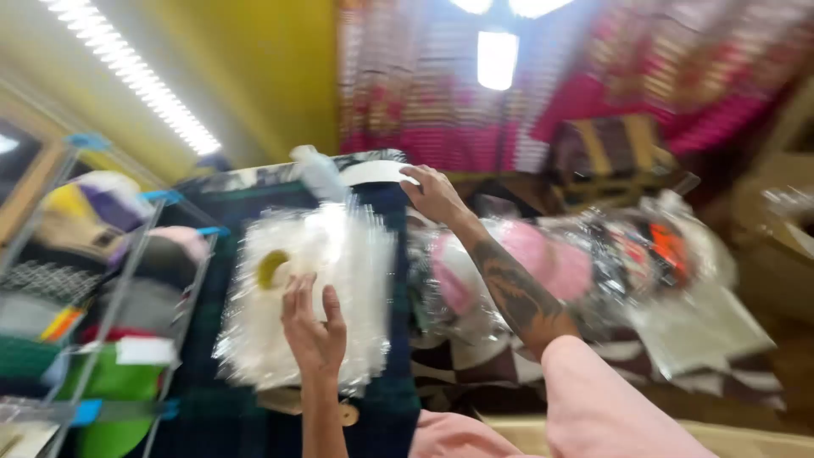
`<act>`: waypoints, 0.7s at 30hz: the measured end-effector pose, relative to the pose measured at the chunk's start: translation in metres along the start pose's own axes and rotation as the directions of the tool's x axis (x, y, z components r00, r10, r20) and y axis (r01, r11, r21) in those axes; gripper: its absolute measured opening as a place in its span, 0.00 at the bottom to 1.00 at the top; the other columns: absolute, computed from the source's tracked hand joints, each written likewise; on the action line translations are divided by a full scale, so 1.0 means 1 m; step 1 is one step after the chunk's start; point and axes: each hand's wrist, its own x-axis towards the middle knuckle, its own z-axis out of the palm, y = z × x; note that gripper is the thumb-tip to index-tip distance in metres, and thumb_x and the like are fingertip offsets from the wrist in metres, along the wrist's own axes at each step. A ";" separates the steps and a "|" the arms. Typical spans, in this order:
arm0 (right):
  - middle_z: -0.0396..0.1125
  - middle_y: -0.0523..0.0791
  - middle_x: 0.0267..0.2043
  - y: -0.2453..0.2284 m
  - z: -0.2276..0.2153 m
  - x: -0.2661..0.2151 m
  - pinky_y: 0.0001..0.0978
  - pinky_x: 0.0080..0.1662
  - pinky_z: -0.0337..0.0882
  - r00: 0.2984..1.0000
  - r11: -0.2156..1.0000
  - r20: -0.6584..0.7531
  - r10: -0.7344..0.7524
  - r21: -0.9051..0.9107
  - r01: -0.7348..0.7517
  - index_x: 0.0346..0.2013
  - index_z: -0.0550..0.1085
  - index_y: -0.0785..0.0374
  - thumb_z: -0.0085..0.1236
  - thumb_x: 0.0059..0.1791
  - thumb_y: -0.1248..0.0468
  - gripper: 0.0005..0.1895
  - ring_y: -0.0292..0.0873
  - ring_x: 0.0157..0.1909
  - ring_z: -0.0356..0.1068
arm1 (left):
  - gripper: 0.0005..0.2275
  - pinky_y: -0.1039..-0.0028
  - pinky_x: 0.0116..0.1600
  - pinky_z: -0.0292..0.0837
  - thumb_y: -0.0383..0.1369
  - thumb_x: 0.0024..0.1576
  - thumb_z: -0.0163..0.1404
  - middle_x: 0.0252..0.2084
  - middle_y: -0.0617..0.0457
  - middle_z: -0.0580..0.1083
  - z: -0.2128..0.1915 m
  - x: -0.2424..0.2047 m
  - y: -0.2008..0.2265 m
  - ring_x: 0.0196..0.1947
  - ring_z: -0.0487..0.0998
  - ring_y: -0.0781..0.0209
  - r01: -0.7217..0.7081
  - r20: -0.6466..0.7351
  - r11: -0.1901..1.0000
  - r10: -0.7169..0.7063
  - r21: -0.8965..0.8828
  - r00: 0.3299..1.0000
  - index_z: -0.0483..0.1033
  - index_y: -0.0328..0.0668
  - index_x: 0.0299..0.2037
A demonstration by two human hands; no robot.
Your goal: The person unwraps a pink baseball cap from a plastic bag and uses a wooden brush to clean the exterior and interior surfaces. They turn the cap over to brush different sides and then place it on a shelf.
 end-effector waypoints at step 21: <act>0.61 0.57 0.64 0.230 -0.081 -0.255 0.60 0.61 0.68 0.171 0.227 -0.264 0.949 0.202 -0.953 0.62 0.67 0.58 0.64 0.42 0.35 0.43 0.63 0.67 0.62 | 0.43 0.53 0.68 0.68 0.45 0.59 0.56 0.69 0.33 0.65 0.243 -0.109 0.146 0.67 0.68 0.37 0.776 0.927 0.598 -0.141 -0.200 0.348 0.41 0.31 0.77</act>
